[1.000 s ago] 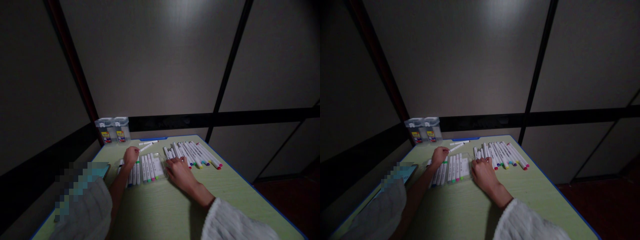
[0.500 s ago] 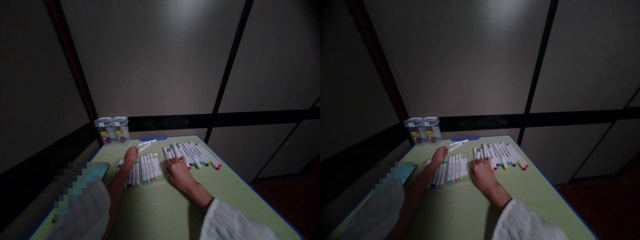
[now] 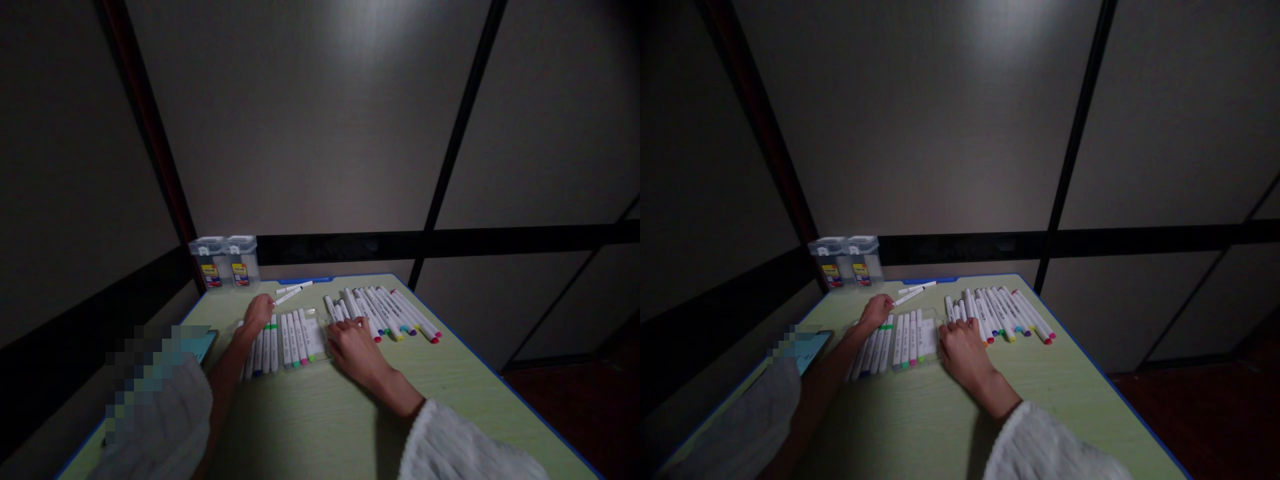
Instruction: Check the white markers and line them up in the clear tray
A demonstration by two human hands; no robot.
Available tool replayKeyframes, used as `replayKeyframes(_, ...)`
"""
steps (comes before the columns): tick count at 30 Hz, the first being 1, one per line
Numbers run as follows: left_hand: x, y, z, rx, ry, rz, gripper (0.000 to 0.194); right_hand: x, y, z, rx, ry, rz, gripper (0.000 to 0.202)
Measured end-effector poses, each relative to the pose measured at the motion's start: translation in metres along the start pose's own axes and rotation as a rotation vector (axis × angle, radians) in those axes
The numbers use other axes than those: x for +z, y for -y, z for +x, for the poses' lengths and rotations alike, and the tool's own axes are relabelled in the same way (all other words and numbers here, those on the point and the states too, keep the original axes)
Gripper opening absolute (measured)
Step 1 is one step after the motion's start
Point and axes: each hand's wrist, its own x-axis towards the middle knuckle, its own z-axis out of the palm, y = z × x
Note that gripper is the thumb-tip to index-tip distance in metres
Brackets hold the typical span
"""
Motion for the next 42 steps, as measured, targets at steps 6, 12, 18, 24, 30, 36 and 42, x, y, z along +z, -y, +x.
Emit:
replayKeyframes(6,-0.015,-0.012,-0.012,0.051,-0.076,-0.245,0.013,0.002,0.000,0.000,0.019,-0.028,0.035,0.010)
replayKeyframes(12,-0.028,-0.031,-0.053,0.085,-0.043,-0.614,0.008,0.012,-0.006,0.002,0.123,-0.190,0.364,0.035)
replayKeyframes(18,-0.032,-0.030,-0.095,-0.005,-0.081,-0.919,0.020,0.016,-0.007,0.003,0.098,-0.360,0.593,0.041)
replayKeyframes(24,-0.015,-0.031,-0.105,-0.053,-0.048,-1.109,0.025,0.017,-0.001,0.005,0.228,-0.370,1.029,0.034)
replayKeyframes(30,-0.009,-0.044,-0.110,-0.081,-0.026,-1.355,0.026,0.017,-0.002,0.011,0.375,-0.434,1.447,0.029)
replayKeyframes(36,-0.012,-0.049,-0.111,-0.148,0.032,-1.440,0.031,0.015,-0.001,0.011,0.503,-0.456,1.691,0.030)
replayKeyframes(42,-0.007,-0.046,-0.113,-0.039,0.067,-1.277,0.030,0.012,0.002,0.010,0.495,-0.496,1.703,0.029)
